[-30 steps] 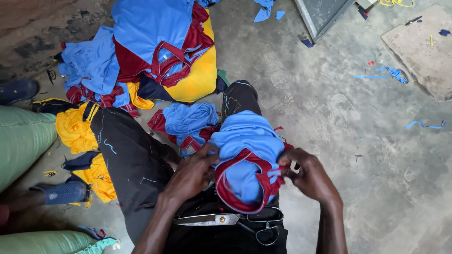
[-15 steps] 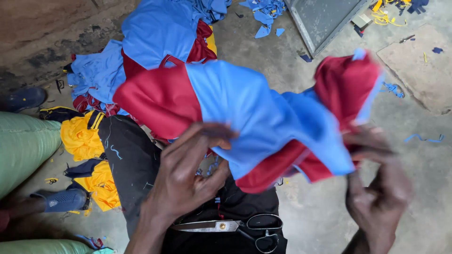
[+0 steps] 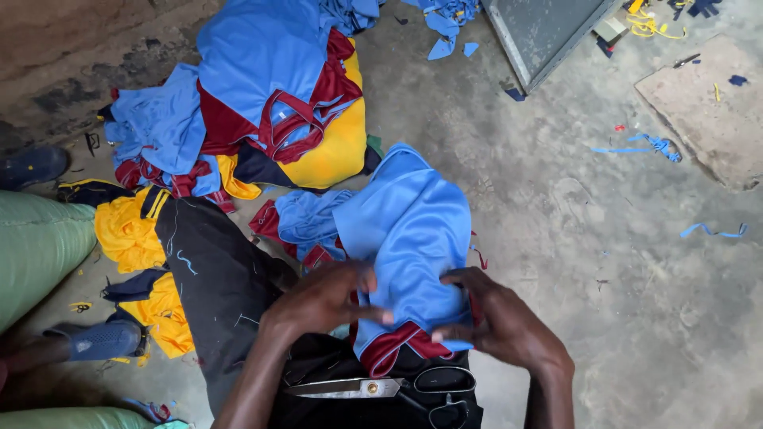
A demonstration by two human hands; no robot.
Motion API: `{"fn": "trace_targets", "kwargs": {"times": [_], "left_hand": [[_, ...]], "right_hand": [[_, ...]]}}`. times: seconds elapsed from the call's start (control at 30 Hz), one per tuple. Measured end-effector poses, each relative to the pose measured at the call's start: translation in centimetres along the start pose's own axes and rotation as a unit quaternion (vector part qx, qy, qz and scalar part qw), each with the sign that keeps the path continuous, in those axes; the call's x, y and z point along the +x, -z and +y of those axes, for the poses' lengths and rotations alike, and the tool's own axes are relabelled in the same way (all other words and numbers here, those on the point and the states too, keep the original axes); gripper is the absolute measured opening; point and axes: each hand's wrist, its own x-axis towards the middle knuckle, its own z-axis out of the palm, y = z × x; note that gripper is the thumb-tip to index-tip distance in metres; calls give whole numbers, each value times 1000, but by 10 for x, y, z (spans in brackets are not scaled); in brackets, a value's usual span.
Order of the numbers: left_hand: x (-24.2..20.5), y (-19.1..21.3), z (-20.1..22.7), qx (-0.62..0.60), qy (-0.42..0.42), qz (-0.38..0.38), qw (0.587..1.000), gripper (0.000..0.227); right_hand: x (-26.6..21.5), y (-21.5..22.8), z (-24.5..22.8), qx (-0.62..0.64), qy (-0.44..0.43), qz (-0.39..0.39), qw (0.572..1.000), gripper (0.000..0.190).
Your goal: Trimming excess threads and fabric edges from finished or semi-finished garments using scissors.
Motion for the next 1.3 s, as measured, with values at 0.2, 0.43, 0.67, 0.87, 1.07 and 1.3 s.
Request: {"fn": "trace_targets", "kwargs": {"times": [0.2,0.43,0.67,0.87,1.07,1.3], "left_hand": [[-9,-59,-49,-28,-47,-85,995,67],[-43,22,17,-95,-98,156,978,30],[-65,53,72,-74,-287,580,759,19],[-38,-7,-85,42,-12,183,982,20],[-47,24,-83,-90,21,200,975,23],[15,119,-128,-158,22,536,829,20]], "right_hand": [[-12,-16,62,63,-22,-84,994,43],[-11,20,-7,13,56,155,986,63],[49,14,-77,18,357,504,786,18],[87,-27,-67,-191,213,-139,948,13],[129,-25,-82,-94,225,-95,965,6],[224,35,-137,-63,305,279,908,21]]}}
